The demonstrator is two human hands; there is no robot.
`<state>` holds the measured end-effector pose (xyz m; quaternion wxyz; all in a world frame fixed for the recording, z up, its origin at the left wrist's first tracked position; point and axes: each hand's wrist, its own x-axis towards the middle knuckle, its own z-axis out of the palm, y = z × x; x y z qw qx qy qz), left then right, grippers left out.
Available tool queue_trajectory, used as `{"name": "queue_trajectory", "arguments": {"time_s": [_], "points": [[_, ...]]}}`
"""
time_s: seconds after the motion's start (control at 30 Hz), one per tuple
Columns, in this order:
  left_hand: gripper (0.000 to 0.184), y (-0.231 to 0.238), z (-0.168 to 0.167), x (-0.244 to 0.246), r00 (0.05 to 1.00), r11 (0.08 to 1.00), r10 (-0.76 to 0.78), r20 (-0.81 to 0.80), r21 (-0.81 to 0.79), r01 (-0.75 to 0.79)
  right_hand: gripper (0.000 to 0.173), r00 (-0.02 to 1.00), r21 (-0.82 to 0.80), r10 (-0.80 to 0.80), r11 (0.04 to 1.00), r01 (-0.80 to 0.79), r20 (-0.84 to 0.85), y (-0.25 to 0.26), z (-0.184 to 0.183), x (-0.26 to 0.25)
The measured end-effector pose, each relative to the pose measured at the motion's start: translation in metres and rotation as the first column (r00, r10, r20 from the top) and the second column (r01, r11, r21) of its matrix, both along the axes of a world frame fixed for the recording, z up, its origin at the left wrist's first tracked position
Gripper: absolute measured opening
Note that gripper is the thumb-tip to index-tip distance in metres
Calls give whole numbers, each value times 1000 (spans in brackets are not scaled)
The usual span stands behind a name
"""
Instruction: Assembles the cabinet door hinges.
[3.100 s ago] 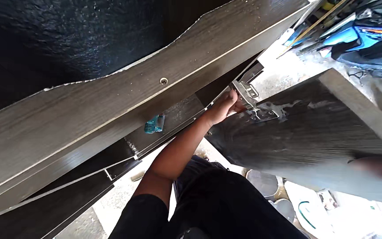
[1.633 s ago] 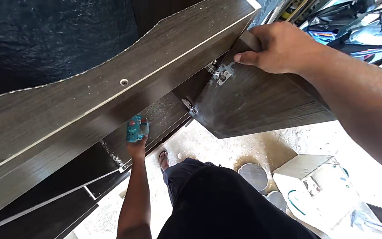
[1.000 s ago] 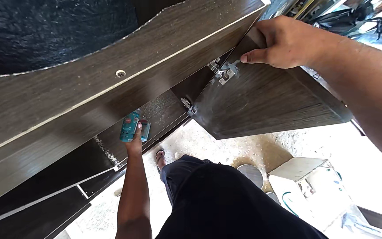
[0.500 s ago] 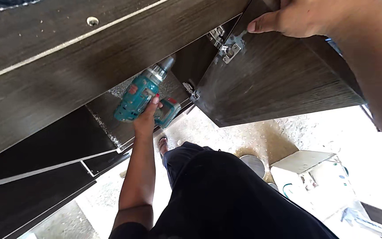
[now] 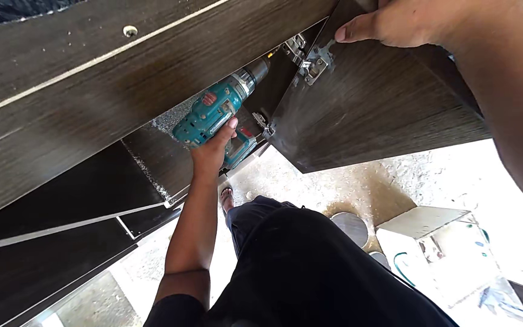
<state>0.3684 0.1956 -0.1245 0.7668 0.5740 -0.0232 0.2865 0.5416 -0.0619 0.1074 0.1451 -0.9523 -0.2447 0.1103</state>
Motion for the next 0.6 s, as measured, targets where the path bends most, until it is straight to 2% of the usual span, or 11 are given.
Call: {"name": "queue_trajectory", "arguments": {"time_s": [0.13, 0.47, 0.6], "points": [[34, -1, 4, 10, 999, 999, -42, 3, 8, 42, 28, 1000, -13, 12, 1000, -12, 13, 0, 1, 1], [45, -2, 6, 28, 998, 997, -67, -7, 24, 67, 26, 1000, 15, 20, 1000, -20, 0, 0, 1, 3], [40, -1, 7, 33, 996, 996, -87, -15, 22, 87, 25, 1000, 7, 13, 1000, -13, 3, 1, 2, 1]]}}
